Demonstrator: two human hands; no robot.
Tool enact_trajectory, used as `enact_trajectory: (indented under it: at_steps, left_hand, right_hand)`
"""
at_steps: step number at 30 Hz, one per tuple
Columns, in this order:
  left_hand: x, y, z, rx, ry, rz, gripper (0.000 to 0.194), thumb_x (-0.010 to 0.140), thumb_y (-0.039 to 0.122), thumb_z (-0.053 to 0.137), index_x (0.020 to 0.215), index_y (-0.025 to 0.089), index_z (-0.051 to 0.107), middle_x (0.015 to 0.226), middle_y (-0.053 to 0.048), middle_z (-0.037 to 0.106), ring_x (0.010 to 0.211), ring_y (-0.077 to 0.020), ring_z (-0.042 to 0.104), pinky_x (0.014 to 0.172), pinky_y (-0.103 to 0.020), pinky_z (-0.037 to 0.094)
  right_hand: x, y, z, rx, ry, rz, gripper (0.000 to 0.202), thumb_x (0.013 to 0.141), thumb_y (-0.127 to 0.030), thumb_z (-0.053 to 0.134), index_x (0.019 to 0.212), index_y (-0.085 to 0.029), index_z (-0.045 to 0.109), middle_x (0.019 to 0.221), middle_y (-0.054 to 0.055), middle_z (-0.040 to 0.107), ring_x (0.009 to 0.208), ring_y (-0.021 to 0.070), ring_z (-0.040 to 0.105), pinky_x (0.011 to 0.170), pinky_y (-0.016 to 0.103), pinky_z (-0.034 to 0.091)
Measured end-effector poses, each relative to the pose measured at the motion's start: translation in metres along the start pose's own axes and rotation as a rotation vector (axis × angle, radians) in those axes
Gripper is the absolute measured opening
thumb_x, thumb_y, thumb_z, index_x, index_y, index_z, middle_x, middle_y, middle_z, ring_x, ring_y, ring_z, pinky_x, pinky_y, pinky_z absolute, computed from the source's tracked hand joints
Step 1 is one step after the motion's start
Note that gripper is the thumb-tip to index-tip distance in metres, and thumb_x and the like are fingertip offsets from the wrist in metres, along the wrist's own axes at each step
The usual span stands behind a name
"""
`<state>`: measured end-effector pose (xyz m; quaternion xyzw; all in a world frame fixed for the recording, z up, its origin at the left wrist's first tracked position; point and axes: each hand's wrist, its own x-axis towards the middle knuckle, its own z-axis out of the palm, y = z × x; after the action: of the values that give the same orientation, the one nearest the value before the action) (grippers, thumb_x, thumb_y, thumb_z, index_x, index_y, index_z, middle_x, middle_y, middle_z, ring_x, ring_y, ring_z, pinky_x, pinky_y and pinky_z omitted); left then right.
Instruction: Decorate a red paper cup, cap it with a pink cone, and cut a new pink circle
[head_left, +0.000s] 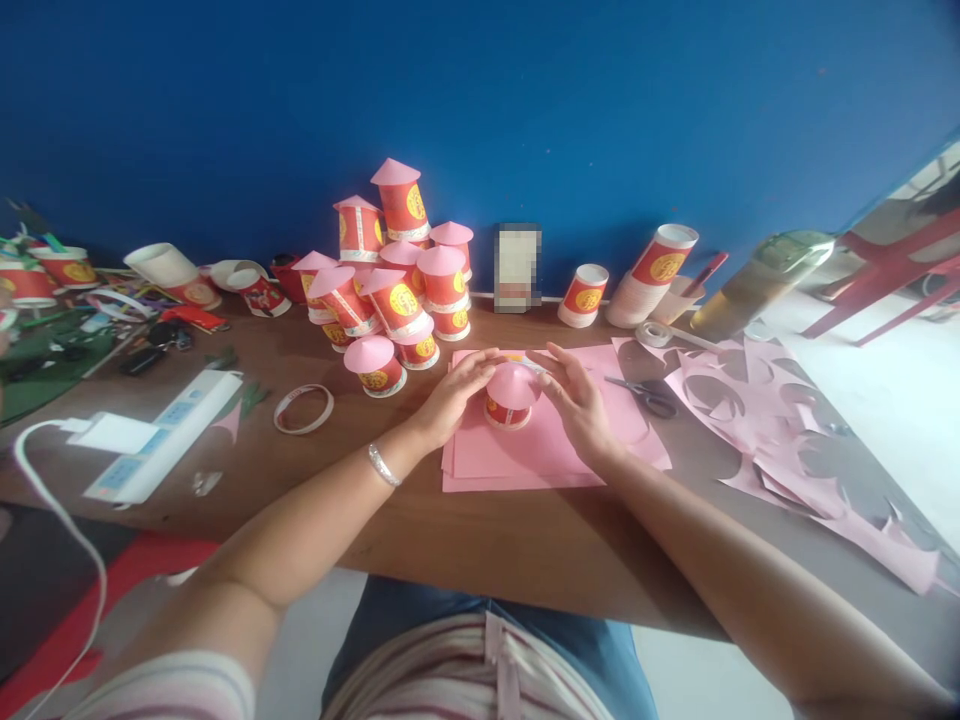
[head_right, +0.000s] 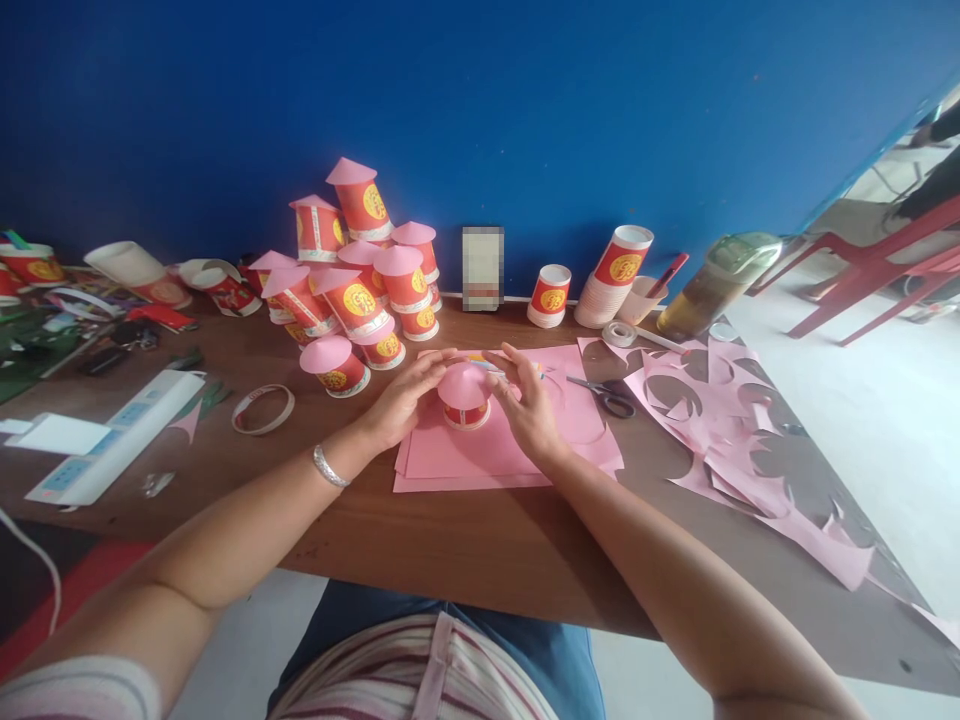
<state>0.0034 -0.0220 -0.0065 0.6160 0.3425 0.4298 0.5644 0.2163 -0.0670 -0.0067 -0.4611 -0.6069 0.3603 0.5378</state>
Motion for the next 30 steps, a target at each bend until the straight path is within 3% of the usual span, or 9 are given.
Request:
enact_trajectory:
  at_steps: [3, 6, 14, 23, 27, 30]
  left_hand:
    - [0.0, 0.003, 0.0, -0.01, 0.025, 0.03, 0.047, 0.103, 0.047, 0.058, 0.143, 0.022, 0.056, 0.149, -0.015, 0.065, 0.144, -0.0293, 0.059, 0.118, -0.052, 0.05]
    - [-0.003, 0.01, 0.0, 0.061, 0.04, 0.133, 0.054, 0.101, 0.046, 0.064, 0.147, 0.023, 0.051, 0.153, -0.017, 0.061, 0.144, -0.0287, 0.058, 0.12, -0.053, 0.048]
    - [-0.011, 0.018, 0.001, 0.379, -0.056, 0.374, 0.058, 0.097, 0.041, 0.071, 0.149, 0.022, 0.05, 0.147, -0.018, 0.065, 0.141, -0.0301, 0.062, 0.12, -0.053, 0.048]
    - [-0.01, 0.022, 0.0, 0.378, -0.075, 0.326, 0.057, 0.097, 0.044, 0.071, 0.148, 0.023, 0.053, 0.147, -0.018, 0.066, 0.139, -0.0306, 0.063, 0.12, -0.054, 0.049]
    - [-0.006, 0.008, -0.008, 0.255, -0.11, 0.278, 0.07, 0.098, 0.048, 0.069, 0.16, 0.033, 0.041, 0.161, -0.016, 0.053, 0.153, -0.0309, 0.047, 0.125, -0.061, 0.04]
    - [-0.002, -0.004, -0.015, 0.246, -0.202, 0.242, 0.09, 0.087, 0.052, 0.08, 0.164, 0.035, 0.035, 0.169, -0.017, 0.041, 0.159, -0.0342, 0.036, 0.122, -0.061, 0.043]
  right_hand:
    - [0.0, -0.002, -0.002, -0.072, 0.057, -0.061, 0.054, 0.102, -0.05, 0.061, 0.149, -0.025, 0.049, 0.147, 0.016, 0.067, 0.14, 0.0295, 0.062, 0.114, 0.058, 0.053]
    - [-0.001, -0.007, -0.002, -0.209, 0.03, -0.159, 0.055, 0.102, -0.046, 0.063, 0.151, -0.026, 0.047, 0.145, 0.015, 0.069, 0.141, 0.0295, 0.061, 0.118, 0.06, 0.049]
    - [-0.003, -0.009, 0.003, -0.436, 0.021, -0.298, 0.056, 0.098, -0.037, 0.07, 0.15, -0.025, 0.051, 0.132, 0.014, 0.076, 0.125, 0.0322, 0.072, 0.106, 0.059, 0.057]
    - [-0.003, -0.008, 0.003, -0.473, 0.023, -0.274, 0.058, 0.096, -0.041, 0.073, 0.149, -0.025, 0.054, 0.131, 0.014, 0.077, 0.124, 0.0344, 0.072, 0.105, 0.06, 0.058]
    - [-0.005, -0.007, 0.0, -0.415, -0.032, -0.327, 0.058, 0.101, -0.038, 0.066, 0.154, -0.026, 0.047, 0.142, 0.015, 0.07, 0.131, 0.0319, 0.068, 0.107, 0.058, 0.058]
    - [-0.006, -0.005, -0.003, -0.409, -0.039, -0.352, 0.059, 0.103, -0.039, 0.064, 0.156, -0.027, 0.043, 0.147, 0.014, 0.067, 0.136, 0.0314, 0.065, 0.109, 0.058, 0.057]
